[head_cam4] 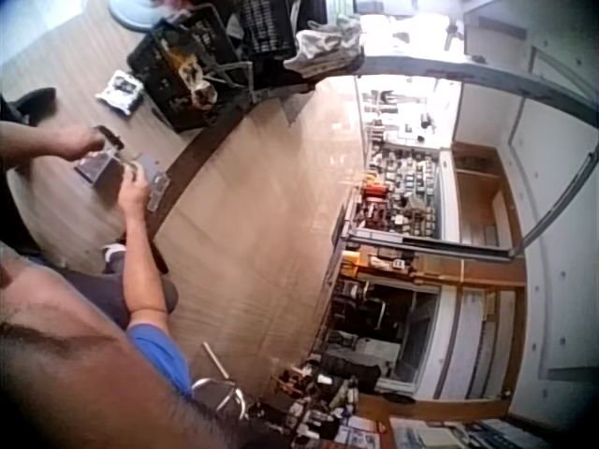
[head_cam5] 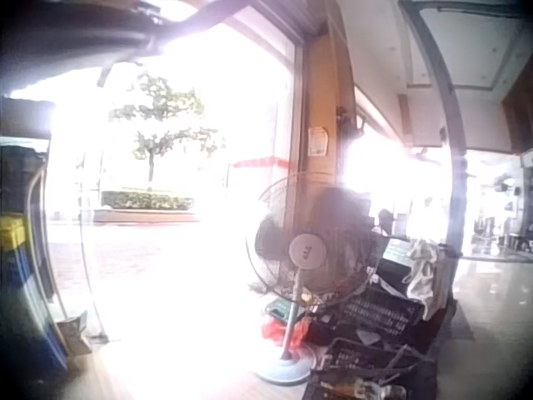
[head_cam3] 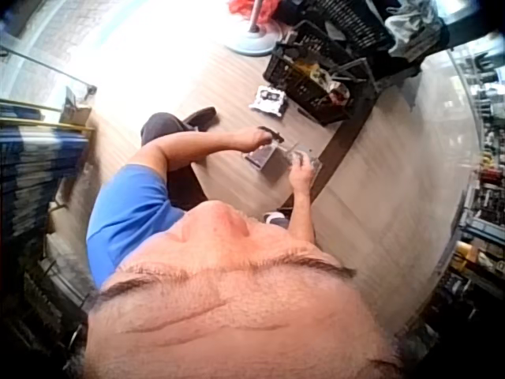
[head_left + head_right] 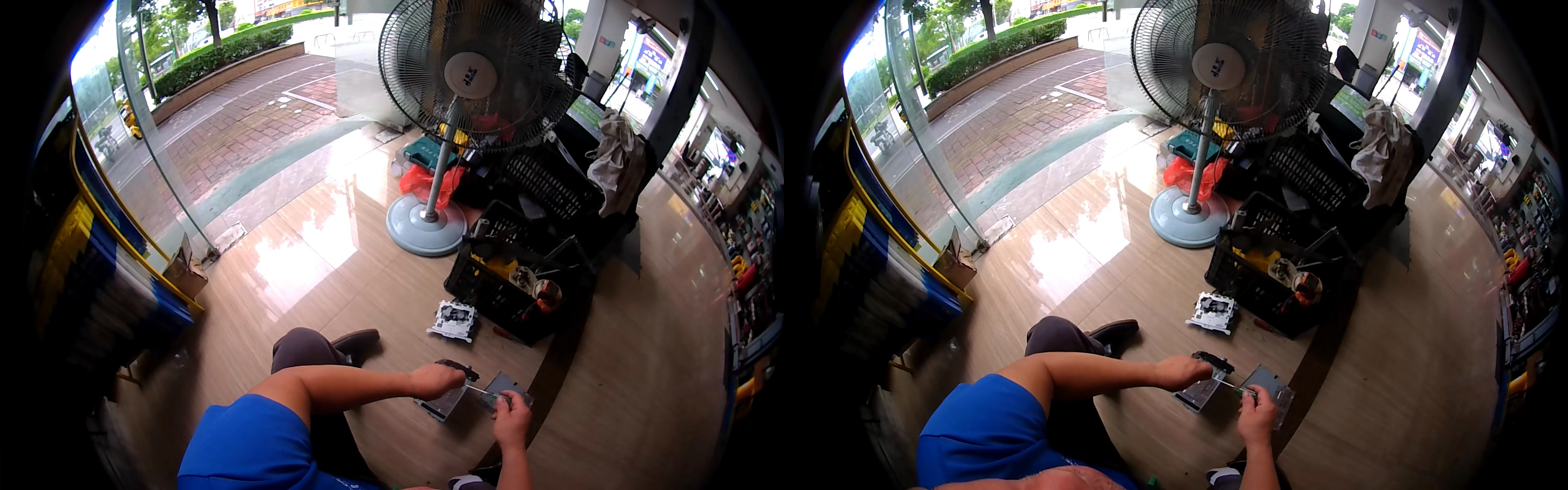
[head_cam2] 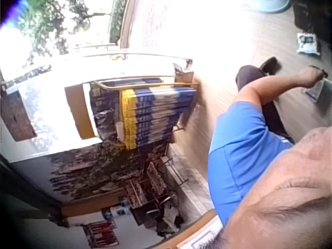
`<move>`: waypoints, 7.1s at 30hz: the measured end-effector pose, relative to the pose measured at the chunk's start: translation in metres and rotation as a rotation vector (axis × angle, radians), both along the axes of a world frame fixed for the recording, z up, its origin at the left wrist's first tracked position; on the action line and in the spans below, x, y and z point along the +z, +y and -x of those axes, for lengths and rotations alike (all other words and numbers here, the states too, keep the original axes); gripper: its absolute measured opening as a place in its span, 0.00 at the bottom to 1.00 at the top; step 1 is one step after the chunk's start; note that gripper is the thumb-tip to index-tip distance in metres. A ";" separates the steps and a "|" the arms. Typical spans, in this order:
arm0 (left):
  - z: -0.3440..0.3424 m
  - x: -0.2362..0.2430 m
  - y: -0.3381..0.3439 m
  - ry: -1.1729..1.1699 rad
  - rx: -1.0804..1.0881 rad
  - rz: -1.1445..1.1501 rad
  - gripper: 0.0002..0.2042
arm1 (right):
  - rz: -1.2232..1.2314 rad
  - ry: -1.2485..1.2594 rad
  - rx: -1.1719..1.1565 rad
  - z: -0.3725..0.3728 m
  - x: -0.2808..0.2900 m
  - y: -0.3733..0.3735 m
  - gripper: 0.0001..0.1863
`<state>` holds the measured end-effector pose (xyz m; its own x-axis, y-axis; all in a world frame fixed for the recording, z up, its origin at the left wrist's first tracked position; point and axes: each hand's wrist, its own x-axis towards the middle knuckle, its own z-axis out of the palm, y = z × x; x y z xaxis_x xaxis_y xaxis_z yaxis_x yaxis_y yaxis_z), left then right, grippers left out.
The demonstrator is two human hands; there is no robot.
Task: The person uses a screwdriver to unscrew a small screw from a metal electronic casing while sitting on a stool.
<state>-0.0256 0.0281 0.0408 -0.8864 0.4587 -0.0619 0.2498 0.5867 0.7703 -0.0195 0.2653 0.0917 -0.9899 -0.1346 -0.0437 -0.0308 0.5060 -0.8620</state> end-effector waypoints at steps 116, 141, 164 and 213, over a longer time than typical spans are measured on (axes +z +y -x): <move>0.009 -0.013 0.011 -0.241 0.230 -0.346 0.12 | 0.214 -0.017 -0.073 -0.002 -0.046 0.004 0.07; 0.011 -0.017 0.009 -0.241 0.248 -0.391 0.14 | 0.246 -0.053 -0.090 -0.002 -0.043 0.008 0.08; 0.009 -0.012 0.008 -0.233 0.258 -0.324 0.13 | 0.146 0.072 -0.029 0.000 -0.050 0.009 0.07; 0.010 -0.014 0.008 -0.210 0.243 -0.261 0.12 | 0.186 -0.059 -0.092 -0.002 -0.051 0.011 0.12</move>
<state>-0.0353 0.0364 0.0272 -0.9515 0.2614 -0.1623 -0.0504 0.3879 0.9203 -0.0171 0.2760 0.0408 -0.9949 -0.0554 -0.0845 0.0611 0.3365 -0.9397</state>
